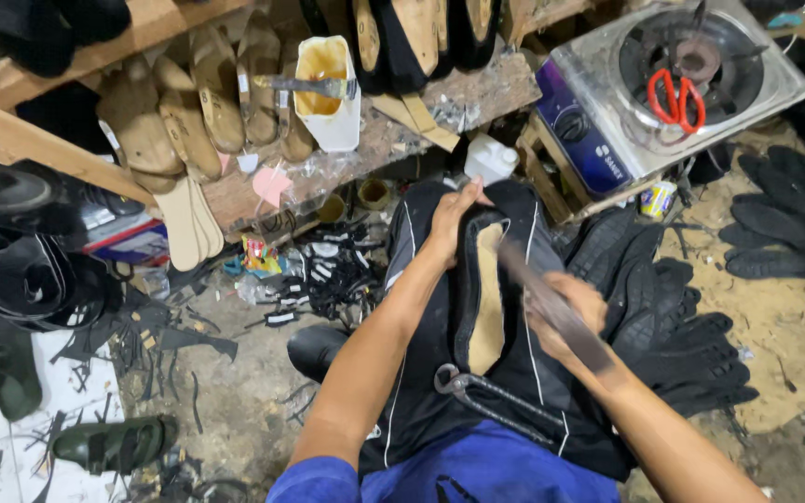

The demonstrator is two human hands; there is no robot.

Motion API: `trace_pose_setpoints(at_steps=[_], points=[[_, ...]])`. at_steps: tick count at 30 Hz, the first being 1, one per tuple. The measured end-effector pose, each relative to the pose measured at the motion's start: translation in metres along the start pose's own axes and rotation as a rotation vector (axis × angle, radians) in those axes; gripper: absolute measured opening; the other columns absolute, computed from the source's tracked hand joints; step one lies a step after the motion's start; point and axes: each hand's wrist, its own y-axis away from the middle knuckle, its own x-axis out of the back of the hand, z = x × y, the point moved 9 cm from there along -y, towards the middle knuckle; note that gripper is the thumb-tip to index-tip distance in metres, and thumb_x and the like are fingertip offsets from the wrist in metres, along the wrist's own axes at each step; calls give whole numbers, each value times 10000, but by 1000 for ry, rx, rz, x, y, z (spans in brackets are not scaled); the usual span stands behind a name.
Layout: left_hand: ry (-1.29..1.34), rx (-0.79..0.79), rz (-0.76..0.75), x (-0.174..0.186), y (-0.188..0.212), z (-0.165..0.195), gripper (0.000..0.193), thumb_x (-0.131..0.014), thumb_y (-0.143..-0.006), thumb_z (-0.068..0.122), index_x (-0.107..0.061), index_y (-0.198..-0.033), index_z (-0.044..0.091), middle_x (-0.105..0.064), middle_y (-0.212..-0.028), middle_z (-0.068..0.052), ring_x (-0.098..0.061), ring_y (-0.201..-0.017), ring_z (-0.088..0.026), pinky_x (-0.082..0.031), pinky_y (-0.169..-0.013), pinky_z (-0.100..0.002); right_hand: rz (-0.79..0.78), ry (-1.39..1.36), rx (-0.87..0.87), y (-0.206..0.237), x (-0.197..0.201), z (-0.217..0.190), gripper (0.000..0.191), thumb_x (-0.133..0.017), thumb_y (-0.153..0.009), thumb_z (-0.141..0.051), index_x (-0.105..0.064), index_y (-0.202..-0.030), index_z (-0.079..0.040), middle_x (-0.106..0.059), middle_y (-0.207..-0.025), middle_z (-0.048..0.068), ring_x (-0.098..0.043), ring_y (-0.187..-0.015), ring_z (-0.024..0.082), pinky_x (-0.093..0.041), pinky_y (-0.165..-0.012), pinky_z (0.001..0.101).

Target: The person sits on the workshop floor holding a black shoe upper over a wooden last on their lap. They use pincers to grip the upper's edge and a hammer to pound and shape the fabric around the last, turning the shoe to work different sides, then place the finished shoe on the shelf above.

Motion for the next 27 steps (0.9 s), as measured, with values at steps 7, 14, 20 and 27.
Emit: trace_pose_setpoints(at_steps=[7, 14, 20, 27], points=[[68, 19, -27, -1, 9, 4, 562, -576, -1005, 476, -705, -749, -6, -658, -649, -64, -591, -545, -142, -488, -553, -282, -506, -249, -289, 76, 8, 38, 186, -723, -831, -197, -626, -890, -50, -616, -637, 105, -611, -539, 274, -475, -525, 364], [-126, -474, -79, -36, 44, 118, 613, -507, -1117, 410, -718, -746, -31, -665, -755, -49, -586, -737, -119, -472, -764, -256, -614, 12, -123, 97, 33, 15, 209, -696, -897, -210, -601, -787, -61, -585, -748, 118, -642, -703, 305, -513, -644, 380], [-352, -697, -302, -91, 92, 202, 528, -492, -1124, 298, -702, -771, -36, -683, -770, -59, -622, -739, -131, -500, -769, -275, -714, 29, 56, 90, -36, -72, 260, -804, -738, -208, -655, -839, -20, -624, -900, 132, -632, -826, 355, -522, -690, 436], [-194, -641, -383, -93, 103, 203, 536, -474, -1120, 337, -646, -762, -22, -712, -814, -111, -679, -808, -177, -544, -864, -304, -865, -88, -151, 95, -62, -75, 208, -802, -710, -114, -661, -832, -19, -637, -1012, 157, -645, -895, 347, -518, -740, 415]])
